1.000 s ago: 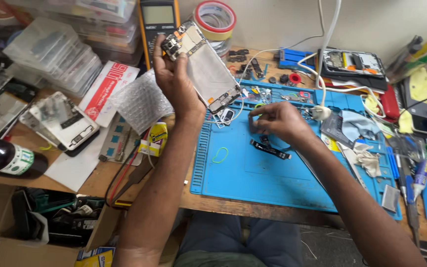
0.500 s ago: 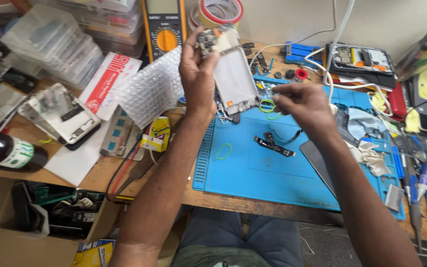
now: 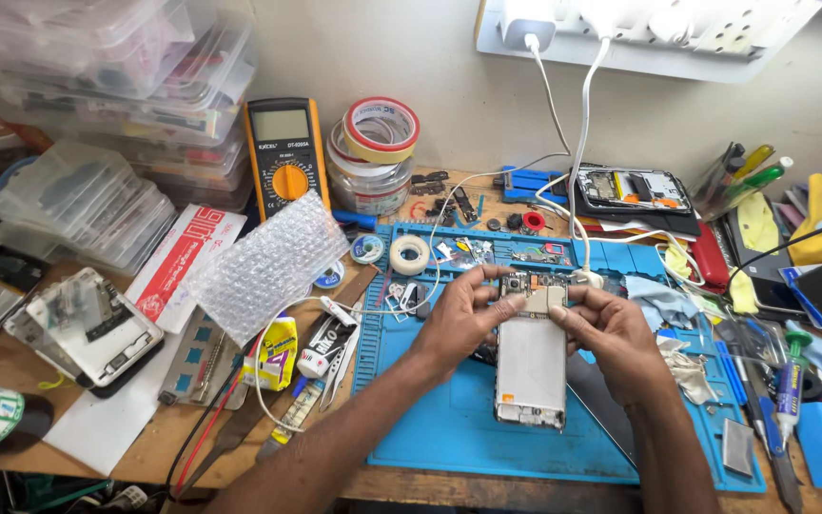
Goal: The person repairs a smartphone at a workbench. They test the powered-on phone, open it on the mat, disconnect and remove internal components including the battery, handle the back cover and small parts, and reposition the phone body while working on its internals.
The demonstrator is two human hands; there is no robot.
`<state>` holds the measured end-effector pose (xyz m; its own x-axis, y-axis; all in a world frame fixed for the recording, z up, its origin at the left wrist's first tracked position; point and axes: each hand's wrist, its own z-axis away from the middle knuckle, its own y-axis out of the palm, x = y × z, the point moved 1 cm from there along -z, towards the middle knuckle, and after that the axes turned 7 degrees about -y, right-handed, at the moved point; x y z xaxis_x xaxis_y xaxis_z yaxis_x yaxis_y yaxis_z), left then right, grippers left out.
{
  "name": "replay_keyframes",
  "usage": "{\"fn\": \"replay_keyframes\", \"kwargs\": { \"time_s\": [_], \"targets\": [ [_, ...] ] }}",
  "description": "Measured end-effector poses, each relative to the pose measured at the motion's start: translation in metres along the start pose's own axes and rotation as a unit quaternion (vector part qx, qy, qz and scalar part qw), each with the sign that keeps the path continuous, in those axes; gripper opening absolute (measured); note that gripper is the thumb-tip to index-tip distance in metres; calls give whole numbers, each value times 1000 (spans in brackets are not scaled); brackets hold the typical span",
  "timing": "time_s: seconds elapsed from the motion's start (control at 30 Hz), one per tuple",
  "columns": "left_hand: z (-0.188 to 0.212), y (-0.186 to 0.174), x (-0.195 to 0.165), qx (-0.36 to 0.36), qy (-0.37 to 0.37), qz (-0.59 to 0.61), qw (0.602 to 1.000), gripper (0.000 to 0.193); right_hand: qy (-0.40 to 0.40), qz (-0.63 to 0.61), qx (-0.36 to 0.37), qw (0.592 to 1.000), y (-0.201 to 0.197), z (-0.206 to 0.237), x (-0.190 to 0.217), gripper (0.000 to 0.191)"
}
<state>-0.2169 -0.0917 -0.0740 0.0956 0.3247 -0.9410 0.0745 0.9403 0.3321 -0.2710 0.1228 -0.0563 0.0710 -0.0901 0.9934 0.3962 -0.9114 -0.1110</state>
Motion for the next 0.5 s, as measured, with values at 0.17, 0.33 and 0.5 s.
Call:
{"fn": "replay_keyframes", "kwargs": {
  "time_s": [0.17,0.33,0.5],
  "targets": [
    [6,-4,-3,-14,-3,-36,999,27,-6,-26,-2,1000,3,3,-15,35],
    [15,6,2,-10,-33,-47,998,21,5,-5,-36,999,5,14,-13,36],
    [21,13,2,-4,-50,-52,997,21,26,-22,-56,998,6,18,-10,34]
  ]
}}
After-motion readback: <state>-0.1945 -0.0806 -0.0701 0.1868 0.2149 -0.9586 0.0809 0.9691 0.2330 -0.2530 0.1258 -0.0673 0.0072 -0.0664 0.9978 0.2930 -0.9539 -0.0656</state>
